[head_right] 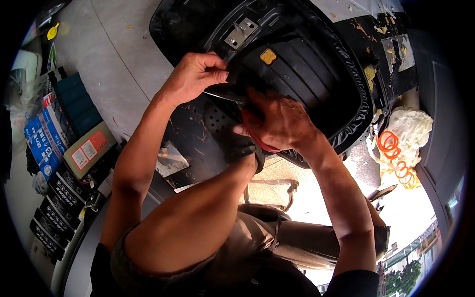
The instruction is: The person is repairing a motorcycle seat. They use a staple gun to attach the seat cover to the base, then use pliers to remove staples and a screwdriver to adjust components.
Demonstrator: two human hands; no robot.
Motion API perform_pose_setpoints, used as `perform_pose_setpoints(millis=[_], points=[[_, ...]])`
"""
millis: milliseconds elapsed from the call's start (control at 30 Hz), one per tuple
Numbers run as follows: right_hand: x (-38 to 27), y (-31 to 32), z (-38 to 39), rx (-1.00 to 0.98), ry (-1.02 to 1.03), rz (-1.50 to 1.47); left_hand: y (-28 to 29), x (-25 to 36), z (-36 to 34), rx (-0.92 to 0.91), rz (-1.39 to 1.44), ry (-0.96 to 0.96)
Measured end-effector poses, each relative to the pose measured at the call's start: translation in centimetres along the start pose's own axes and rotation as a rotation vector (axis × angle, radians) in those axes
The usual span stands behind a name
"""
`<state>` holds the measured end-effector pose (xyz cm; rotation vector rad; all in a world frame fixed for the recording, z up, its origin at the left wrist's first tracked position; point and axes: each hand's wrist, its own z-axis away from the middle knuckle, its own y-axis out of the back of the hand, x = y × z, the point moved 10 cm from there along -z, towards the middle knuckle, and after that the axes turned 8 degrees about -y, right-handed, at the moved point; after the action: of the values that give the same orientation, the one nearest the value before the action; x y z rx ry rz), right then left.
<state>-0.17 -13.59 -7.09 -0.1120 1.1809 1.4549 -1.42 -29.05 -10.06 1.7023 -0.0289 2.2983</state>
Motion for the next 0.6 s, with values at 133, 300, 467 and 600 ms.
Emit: perform_pose_setpoints(millis=[133,300,467,600], points=[[-0.1,0.0,-0.7,0.010,-0.022,0.029,0.3,0.1,0.1,0.015,0.023,-0.039],[-0.7,0.5,0.1,0.038,-0.053,-0.034,0.5,0.1,0.2,0.028,0.018,-0.053],[-0.6,0.6,0.4,-0.063,-0.100,0.092,1.6,-0.2,0.2,0.167,0.194,-0.032],[-0.3,1.7,1.7,0.082,-0.093,0.049,3.7,0.6,0.4,0.390,0.462,-0.115]])
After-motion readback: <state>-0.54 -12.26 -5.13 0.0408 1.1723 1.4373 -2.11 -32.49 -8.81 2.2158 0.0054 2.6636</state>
